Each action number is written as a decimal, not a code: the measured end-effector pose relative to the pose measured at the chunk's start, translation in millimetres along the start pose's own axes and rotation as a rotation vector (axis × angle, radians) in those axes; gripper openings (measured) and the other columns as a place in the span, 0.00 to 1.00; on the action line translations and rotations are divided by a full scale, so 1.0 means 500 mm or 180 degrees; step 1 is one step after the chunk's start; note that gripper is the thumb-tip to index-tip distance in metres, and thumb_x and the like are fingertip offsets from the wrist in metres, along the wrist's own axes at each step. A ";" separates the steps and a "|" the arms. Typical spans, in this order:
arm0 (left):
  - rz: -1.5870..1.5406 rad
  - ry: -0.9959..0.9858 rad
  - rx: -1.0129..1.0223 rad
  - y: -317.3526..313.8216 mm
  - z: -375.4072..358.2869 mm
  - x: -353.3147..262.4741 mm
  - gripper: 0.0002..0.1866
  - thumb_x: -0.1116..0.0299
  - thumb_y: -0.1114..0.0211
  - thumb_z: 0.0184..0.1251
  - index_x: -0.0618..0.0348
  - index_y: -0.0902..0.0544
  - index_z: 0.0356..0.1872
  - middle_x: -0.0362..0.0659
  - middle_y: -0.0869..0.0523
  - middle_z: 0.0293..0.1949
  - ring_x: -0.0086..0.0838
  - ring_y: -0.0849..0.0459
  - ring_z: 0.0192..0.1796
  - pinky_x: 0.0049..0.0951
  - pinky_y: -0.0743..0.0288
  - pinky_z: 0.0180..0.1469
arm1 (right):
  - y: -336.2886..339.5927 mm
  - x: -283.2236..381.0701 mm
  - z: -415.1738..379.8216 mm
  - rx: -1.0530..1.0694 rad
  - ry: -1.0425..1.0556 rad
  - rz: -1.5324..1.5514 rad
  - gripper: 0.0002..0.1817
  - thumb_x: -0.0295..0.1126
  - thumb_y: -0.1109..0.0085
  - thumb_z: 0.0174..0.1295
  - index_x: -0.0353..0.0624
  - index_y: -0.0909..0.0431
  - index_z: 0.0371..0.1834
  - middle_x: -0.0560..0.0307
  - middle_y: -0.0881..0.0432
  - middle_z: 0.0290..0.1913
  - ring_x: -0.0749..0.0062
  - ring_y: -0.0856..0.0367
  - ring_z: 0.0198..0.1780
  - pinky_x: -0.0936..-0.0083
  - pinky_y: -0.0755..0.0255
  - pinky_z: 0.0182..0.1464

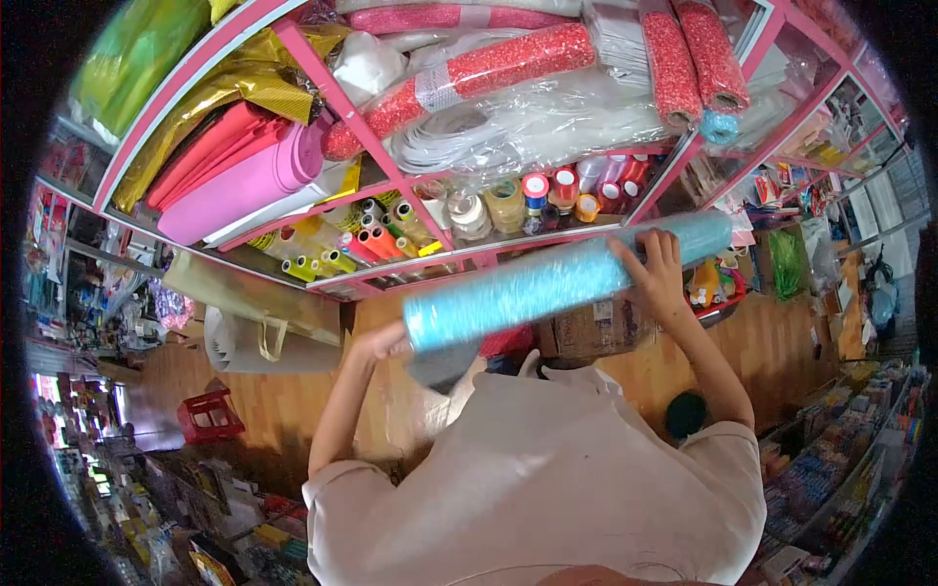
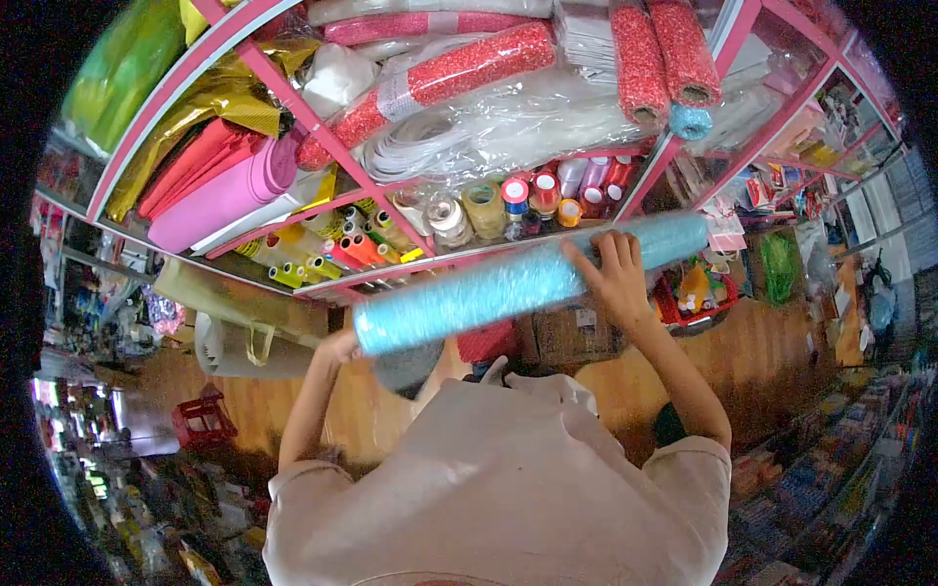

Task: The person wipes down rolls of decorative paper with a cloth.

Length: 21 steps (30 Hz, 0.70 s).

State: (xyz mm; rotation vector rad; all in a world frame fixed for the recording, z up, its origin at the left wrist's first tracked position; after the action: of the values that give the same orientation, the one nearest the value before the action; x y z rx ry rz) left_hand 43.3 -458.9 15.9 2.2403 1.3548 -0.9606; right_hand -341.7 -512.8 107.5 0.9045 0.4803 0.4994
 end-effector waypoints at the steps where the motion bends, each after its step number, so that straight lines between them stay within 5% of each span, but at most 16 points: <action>1: -0.0920 -0.0254 0.0251 -0.009 0.026 0.048 0.33 0.43 0.54 0.71 0.59 0.36 0.67 0.42 0.25 0.60 0.19 0.21 0.52 0.19 0.26 0.48 | 0.003 -0.004 0.008 0.0131 -0.0287 0.0406 0.36 0.35 0.34 0.39 0.56 0.30 0.59 0.49 0.32 0.47 0.51 0.30 0.48 0.52 0.35 0.51; 2: -0.1845 -0.0514 0.0495 -0.011 0.050 0.079 0.36 0.40 0.55 0.69 0.58 0.37 0.67 0.43 0.26 0.60 0.22 0.20 0.52 0.21 0.25 0.49 | 0.001 -0.006 0.016 0.0256 -0.0564 0.0812 0.40 0.37 0.29 0.34 0.54 0.30 0.59 0.47 0.32 0.49 0.50 0.31 0.49 0.52 0.36 0.52; 4: -0.2689 -0.1598 0.0321 -0.121 0.020 -0.074 0.36 0.38 0.58 0.69 0.52 0.40 0.69 0.47 0.33 0.66 0.37 0.31 0.65 0.41 0.35 0.63 | -0.008 0.022 0.041 0.0263 -0.0594 0.1102 0.47 0.39 0.24 0.24 0.47 0.30 0.59 0.44 0.34 0.54 0.48 0.33 0.54 0.53 0.38 0.56; 6: -0.2768 -0.2090 0.0086 -0.154 0.047 -0.114 0.40 0.36 0.61 0.68 0.57 0.45 0.71 0.47 0.39 0.69 0.37 0.43 0.71 0.44 0.48 0.70 | -0.037 0.064 0.068 0.0204 -0.0798 0.2091 0.40 0.34 0.26 0.30 0.40 0.30 0.54 0.42 0.32 0.56 0.45 0.31 0.55 0.56 0.36 0.57; 8: -0.3222 -0.2864 -0.0700 -0.215 0.076 -0.179 0.41 0.36 0.63 0.69 0.58 0.48 0.71 0.47 0.39 0.69 0.35 0.45 0.72 0.43 0.51 0.72 | -0.124 0.125 0.070 0.0925 -0.1576 0.3011 0.38 0.33 0.28 0.34 0.36 0.32 0.54 0.40 0.30 0.56 0.46 0.30 0.58 0.59 0.35 0.59; 10: -0.2807 -0.3080 -0.1240 -0.256 0.086 -0.197 0.42 0.35 0.64 0.69 0.62 0.48 0.70 0.47 0.42 0.70 0.35 0.45 0.71 0.40 0.53 0.72 | -0.091 0.184 0.131 0.0853 -0.1776 0.4102 0.40 0.33 0.29 0.37 0.35 0.34 0.57 0.39 0.28 0.55 0.46 0.28 0.57 0.61 0.35 0.59; 12: -0.1977 -0.2970 -0.1858 -0.247 0.082 -0.192 0.41 0.36 0.67 0.70 0.63 0.49 0.71 0.48 0.45 0.71 0.37 0.48 0.72 0.35 0.58 0.73 | -0.124 0.213 0.151 0.0381 -0.1260 0.4327 0.41 0.30 0.31 0.41 0.36 0.38 0.63 0.43 0.28 0.58 0.59 0.29 0.60 0.64 0.36 0.60; 14: 0.1335 -0.3597 -0.3263 -0.240 -0.013 -0.283 0.35 0.45 0.70 0.74 0.63 0.39 0.68 0.46 0.48 0.73 0.41 0.55 0.75 0.42 0.64 0.73 | -0.160 0.218 0.145 0.0573 -0.1019 0.4495 0.41 0.29 0.31 0.41 0.35 0.37 0.63 0.46 0.26 0.56 0.65 0.28 0.56 0.67 0.35 0.59; 15: 0.2399 -0.3414 -0.3267 -0.223 -0.018 -0.291 0.27 0.52 0.61 0.74 0.59 0.32 0.65 0.46 0.45 0.72 0.42 0.50 0.74 0.47 0.59 0.72 | -0.152 0.207 0.146 0.0578 -0.1006 0.4505 0.41 0.29 0.31 0.41 0.35 0.37 0.63 0.46 0.26 0.56 0.65 0.28 0.56 0.67 0.35 0.59; 17: 0.2887 -0.3476 -0.2971 -0.168 -0.008 -0.293 0.24 0.56 0.55 0.71 0.56 0.28 0.61 0.47 0.38 0.69 0.44 0.40 0.69 0.46 0.54 0.71 | -0.161 0.204 0.131 0.2194 -0.1299 0.4982 0.40 0.28 0.31 0.40 0.35 0.36 0.63 0.49 0.23 0.52 0.67 0.26 0.52 0.69 0.34 0.57; 18: 0.3369 -0.3529 -0.2632 -0.145 -0.002 -0.295 0.20 0.60 0.49 0.67 0.53 0.24 0.58 0.47 0.31 0.65 0.45 0.31 0.64 0.44 0.50 0.69 | -0.158 0.199 0.124 0.2212 -0.1284 0.4982 0.40 0.28 0.31 0.40 0.35 0.36 0.63 0.49 0.23 0.52 0.67 0.26 0.52 0.69 0.34 0.57; 21: 0.3412 -0.2998 -0.3451 0.008 -0.032 -0.310 0.12 0.65 0.43 0.62 0.58 0.16 0.41 0.51 0.20 0.51 0.44 0.24 0.54 0.45 0.41 0.62 | -0.123 0.209 0.101 0.2441 -0.0622 0.5048 0.37 0.32 0.33 0.42 0.34 0.33 0.60 0.50 0.22 0.50 0.70 0.27 0.51 0.70 0.34 0.57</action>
State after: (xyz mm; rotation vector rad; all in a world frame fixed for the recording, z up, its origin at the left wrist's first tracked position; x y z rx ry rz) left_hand 4.0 -550.2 136.2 1.0480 0.0371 -0.4835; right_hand -217.7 -514.1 64.6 1.9955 -0.3978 1.6937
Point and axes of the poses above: each hand's wrist, its own z-axis towards the middle knuckle, its own y-axis out of the back of the hand, x = y × z, the point moved 5 cm from there along z, towards the middle knuckle
